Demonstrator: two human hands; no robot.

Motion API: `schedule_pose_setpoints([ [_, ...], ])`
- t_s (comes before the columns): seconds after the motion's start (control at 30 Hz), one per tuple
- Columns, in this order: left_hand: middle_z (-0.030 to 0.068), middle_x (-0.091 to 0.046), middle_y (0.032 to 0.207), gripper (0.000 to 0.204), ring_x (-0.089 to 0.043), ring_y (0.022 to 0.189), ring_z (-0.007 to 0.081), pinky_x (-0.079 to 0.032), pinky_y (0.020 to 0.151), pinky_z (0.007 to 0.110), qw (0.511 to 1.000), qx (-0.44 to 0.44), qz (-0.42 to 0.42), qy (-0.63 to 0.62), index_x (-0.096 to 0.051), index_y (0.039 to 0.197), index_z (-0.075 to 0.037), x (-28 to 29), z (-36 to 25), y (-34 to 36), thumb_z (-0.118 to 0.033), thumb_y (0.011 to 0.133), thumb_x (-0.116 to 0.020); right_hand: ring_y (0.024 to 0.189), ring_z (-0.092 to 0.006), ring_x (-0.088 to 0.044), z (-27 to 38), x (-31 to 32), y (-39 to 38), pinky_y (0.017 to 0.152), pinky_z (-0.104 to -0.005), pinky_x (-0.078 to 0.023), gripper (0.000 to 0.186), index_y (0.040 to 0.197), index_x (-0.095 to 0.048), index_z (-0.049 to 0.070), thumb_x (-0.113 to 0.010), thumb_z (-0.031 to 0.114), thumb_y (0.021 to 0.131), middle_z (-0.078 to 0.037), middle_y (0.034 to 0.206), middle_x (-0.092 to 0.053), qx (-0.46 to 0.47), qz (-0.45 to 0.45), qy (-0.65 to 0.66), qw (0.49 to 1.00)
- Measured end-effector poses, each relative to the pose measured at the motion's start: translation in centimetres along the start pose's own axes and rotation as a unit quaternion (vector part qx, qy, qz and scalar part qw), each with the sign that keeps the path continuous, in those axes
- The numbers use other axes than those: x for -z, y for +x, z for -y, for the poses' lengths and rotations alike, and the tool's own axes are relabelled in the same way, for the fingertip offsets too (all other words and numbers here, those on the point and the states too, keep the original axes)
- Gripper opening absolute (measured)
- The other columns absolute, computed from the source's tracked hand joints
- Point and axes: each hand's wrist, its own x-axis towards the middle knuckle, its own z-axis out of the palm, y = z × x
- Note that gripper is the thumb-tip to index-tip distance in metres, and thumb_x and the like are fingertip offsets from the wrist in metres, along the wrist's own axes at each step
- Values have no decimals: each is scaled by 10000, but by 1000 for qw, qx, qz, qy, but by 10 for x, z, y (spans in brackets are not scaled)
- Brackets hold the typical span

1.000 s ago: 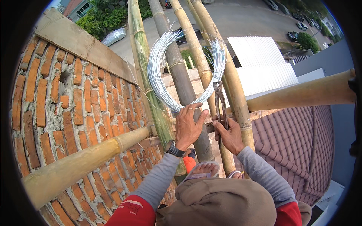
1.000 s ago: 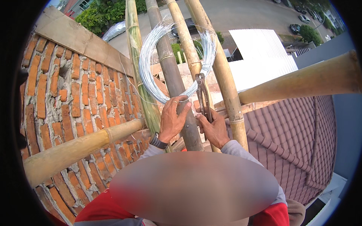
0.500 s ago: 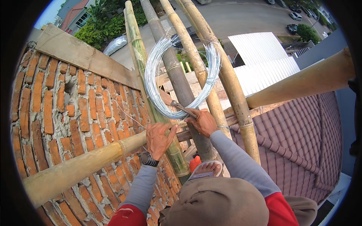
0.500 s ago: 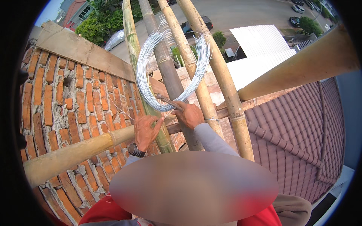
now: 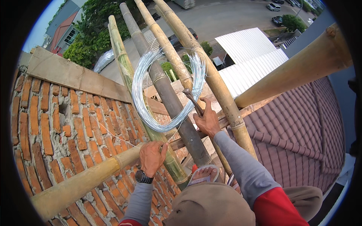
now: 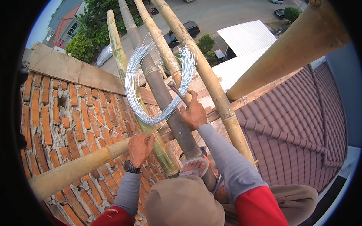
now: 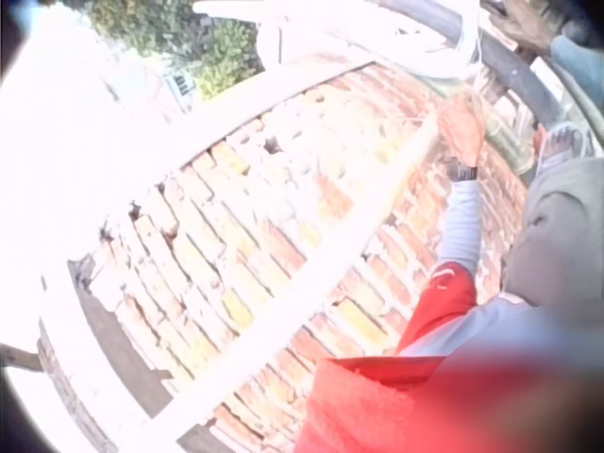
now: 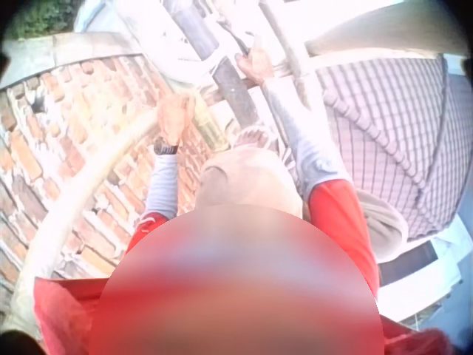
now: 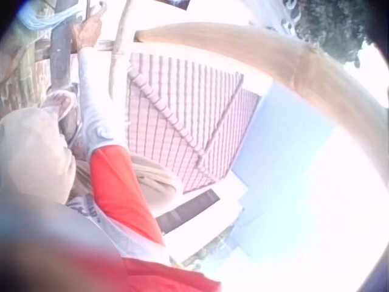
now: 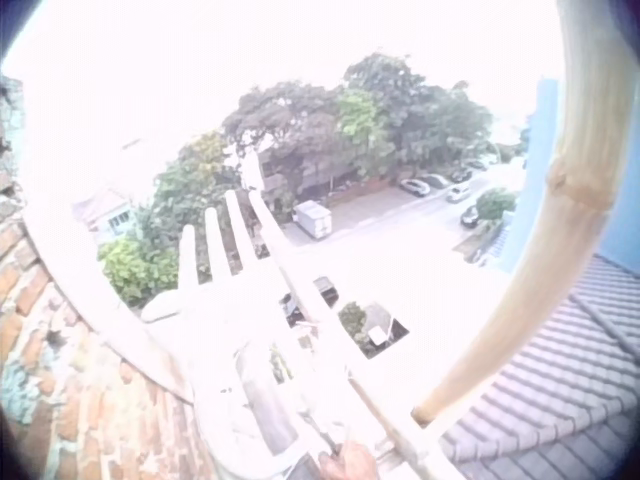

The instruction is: The person stands on a bamboo scaffold and uses pliers to cut and twist wire, securing bamboo poles together. The person repeatedly measures, cuts, and twists wire around the scaffold joints to fasten them.

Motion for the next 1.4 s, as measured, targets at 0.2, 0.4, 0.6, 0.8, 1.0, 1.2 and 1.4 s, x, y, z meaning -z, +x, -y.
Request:
schedule_pose_setpoints([
  [0.2,111,-723,842,192,-691,741,334,-521,658,426,999,13,10,-43,-767,965,-100,-1,-24,7,-283,938,-717,810,-403,-742,1,-21,27,781,-488,-560,685,810,-742,-89,-734,595,837,-307,823,-724,-149,-107,-13,983],
  [0.4,85,-680,776,161,-669,680,306,-499,599,416,998,-32,53,-13,-779,1035,-141,26,-31,8,-254,950,-701,605,-311,-729,9,-40,58,516,-392,-569,501,758,-706,-125,-841,355,803,-265,784,-725,-176,-146,100,968],
  [0.6,98,-677,725,154,-639,619,305,-476,587,415,998,-34,54,-12,-802,1007,-106,50,-42,-9,-218,941,-718,1047,-464,-697,36,-24,56,927,-496,-545,504,991,-746,-97,-808,366,804,-334,1073,-712,-216,-136,65,965],
  [0.8,75,-596,658,124,-604,559,276,-452,520,408,999,-35,39,0,-778,969,-108,74,-46,-47,-212,922,-728,986,-448,-724,34,-13,68,890,-483,-555,566,939,-734,-136,-831,395,770,-342,1006,-720,-205,-135,43,968],
  [1.0,65,-595,560,115,-555,458,237,-404,467,365,994,9,108,-26,-812,976,-88,127,-44,-99,-152,887,-779,957,-422,-738,24,-1,82,856,-467,-578,618,994,-714,-153,-843,404,758,-338,1058,-715,-192,-145,21,970],
  [1.2,90,-605,661,127,-582,539,276,-419,497,393,989,-92,112,33,-801,1007,-134,197,-36,-115,-168,891,-759,1155,-413,-679,19,31,95,993,-475,-535,659,1138,-714,-79,-823,454,766,-287,1224,-693,-219,-36,-16,975],
  [1.4,59,-634,555,148,-584,448,213,-428,461,353,962,8,274,-15,-831,971,-101,270,-50,-82,-196,860,-808,741,-332,-750,4,23,102,643,-422,-612,621,1009,-699,-145,-862,405,774,-269,1026,-736,-158,-74,-84,981],
])
